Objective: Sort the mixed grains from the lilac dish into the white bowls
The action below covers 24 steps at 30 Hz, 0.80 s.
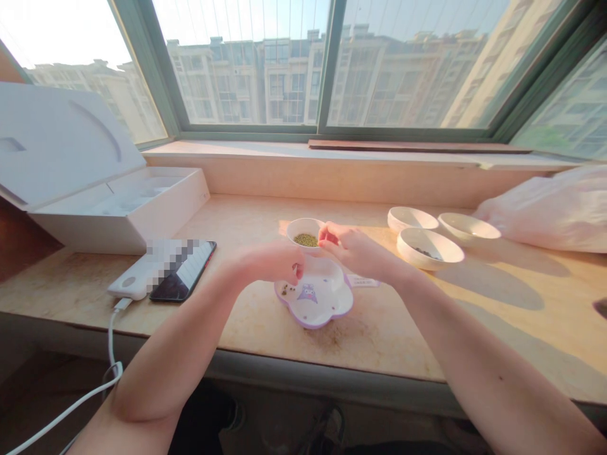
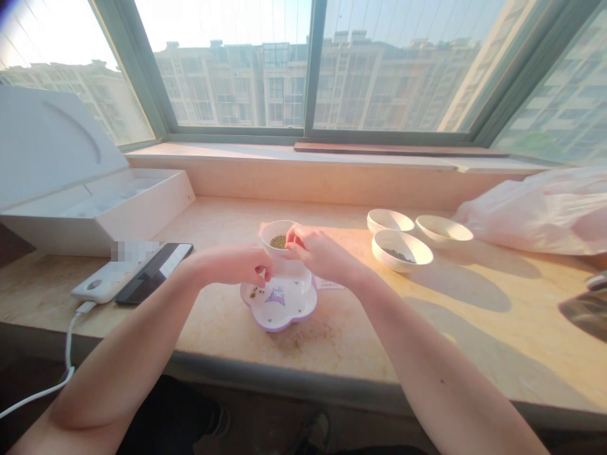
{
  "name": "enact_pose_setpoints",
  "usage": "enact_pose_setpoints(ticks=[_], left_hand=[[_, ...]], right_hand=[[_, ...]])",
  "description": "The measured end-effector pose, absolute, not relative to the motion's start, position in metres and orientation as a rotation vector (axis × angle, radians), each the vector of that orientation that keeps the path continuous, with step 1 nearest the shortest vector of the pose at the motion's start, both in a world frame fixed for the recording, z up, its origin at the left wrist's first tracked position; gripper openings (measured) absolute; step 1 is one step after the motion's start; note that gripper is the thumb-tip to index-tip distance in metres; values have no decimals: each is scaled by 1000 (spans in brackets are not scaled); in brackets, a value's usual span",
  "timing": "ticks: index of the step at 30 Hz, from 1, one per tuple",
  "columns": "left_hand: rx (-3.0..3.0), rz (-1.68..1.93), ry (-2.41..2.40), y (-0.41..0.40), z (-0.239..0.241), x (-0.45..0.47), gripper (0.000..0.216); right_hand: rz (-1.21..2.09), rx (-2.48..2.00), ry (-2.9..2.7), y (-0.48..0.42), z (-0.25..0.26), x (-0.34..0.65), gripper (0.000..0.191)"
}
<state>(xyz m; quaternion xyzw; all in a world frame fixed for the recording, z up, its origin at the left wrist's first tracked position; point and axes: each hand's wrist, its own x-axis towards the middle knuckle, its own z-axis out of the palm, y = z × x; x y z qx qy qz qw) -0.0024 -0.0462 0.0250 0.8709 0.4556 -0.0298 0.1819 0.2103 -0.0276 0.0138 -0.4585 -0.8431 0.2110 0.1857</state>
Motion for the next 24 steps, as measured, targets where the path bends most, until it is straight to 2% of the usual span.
enact_pose_setpoints(ticks=[5,10,24], left_hand=[[2449,-235,1369,-55,22,5,14],[2512,-373,1347,-57,21,8,21],[2647,-330,1359,-65,19,12,22]], right_hand=[[494,-1296,-2079,-15,3,204,16],[459,-1296,-2049,-9,-9,194,16],[341,-1337,-2110,-20,3,202,13]])
